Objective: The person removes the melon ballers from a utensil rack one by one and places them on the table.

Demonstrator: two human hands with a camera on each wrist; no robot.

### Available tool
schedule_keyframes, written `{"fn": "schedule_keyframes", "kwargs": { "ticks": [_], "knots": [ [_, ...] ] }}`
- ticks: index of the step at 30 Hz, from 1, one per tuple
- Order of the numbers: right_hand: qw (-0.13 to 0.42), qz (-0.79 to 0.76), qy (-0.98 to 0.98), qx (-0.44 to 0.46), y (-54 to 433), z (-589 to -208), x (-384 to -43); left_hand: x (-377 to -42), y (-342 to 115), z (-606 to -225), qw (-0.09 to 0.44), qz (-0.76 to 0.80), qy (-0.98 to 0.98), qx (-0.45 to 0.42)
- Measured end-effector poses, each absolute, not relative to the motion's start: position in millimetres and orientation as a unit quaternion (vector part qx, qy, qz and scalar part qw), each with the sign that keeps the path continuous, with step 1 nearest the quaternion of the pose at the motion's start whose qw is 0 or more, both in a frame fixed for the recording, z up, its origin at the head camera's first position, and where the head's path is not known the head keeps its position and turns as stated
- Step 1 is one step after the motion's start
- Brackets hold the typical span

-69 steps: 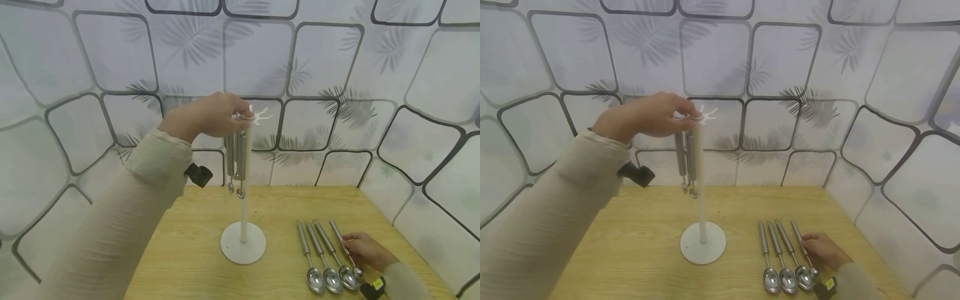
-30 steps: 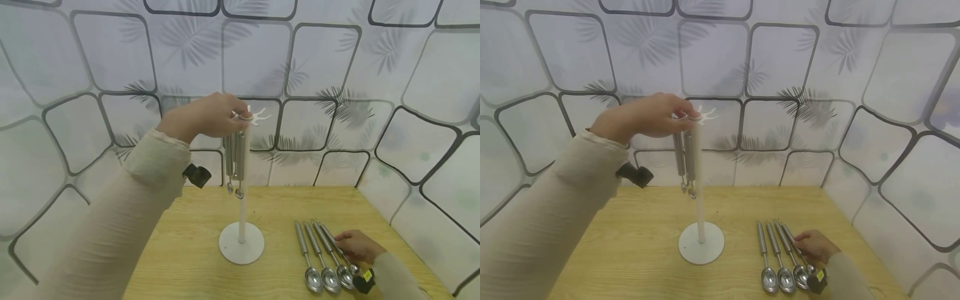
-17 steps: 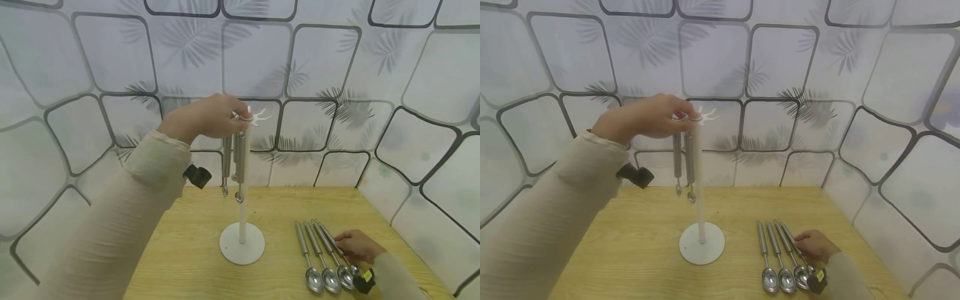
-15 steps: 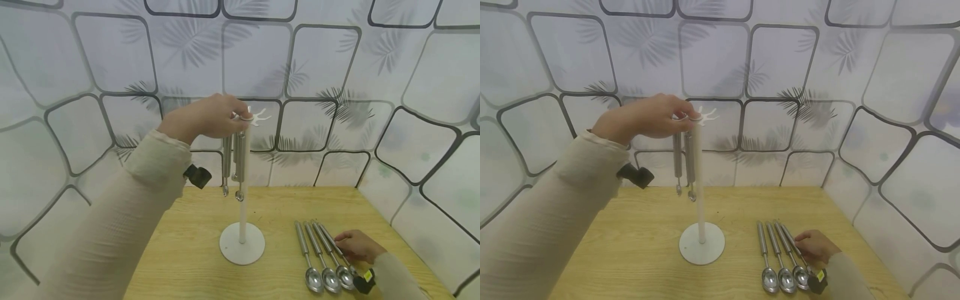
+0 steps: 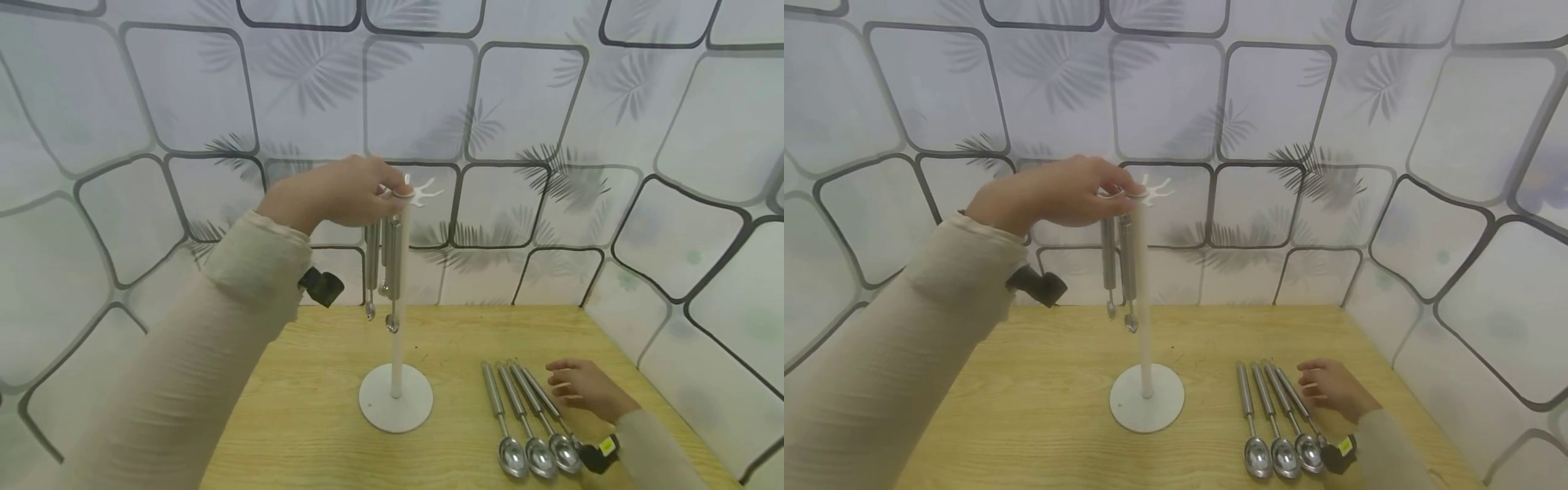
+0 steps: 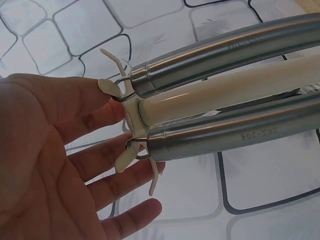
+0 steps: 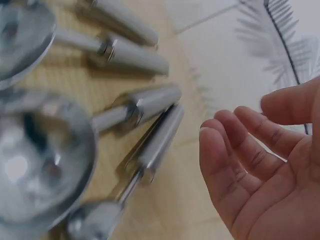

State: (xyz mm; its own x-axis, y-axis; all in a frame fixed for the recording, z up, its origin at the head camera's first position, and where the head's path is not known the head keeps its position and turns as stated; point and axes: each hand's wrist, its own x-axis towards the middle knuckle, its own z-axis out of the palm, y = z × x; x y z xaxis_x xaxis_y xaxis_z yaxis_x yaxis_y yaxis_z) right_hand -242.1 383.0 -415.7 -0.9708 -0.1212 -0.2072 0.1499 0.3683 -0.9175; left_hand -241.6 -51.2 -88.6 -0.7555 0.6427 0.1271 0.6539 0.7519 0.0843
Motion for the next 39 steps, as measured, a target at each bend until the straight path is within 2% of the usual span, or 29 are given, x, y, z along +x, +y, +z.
{"fn": "schedule_keyframes", "kwargs": {
  "ticks": [10, 21, 33, 39],
  "knots": [
    [0.142, -0.667, 0.720, -0.130, 342.0, -373.0, -242.8, -241.9, -50.8, -89.2, 0.027, -0.064, -0.939, -0.337],
    [0.110, -0.696, 0.644, -0.296, 279.6, -330.2, -243.1, -241.9, -52.0, -90.0, 0.033, -0.059, -0.940, -0.334],
    [0.070, -0.719, 0.593, -0.354, 218.6, -292.8, -245.3, -241.7, -39.6, -82.9, 0.028, -0.015, -0.946, -0.324],
    [0.038, -0.718, 0.607, -0.337, 192.9, -280.4, -250.0, -240.7, -37.2, -82.4, 0.029, -0.023, -0.950, -0.311]
  ]
}}
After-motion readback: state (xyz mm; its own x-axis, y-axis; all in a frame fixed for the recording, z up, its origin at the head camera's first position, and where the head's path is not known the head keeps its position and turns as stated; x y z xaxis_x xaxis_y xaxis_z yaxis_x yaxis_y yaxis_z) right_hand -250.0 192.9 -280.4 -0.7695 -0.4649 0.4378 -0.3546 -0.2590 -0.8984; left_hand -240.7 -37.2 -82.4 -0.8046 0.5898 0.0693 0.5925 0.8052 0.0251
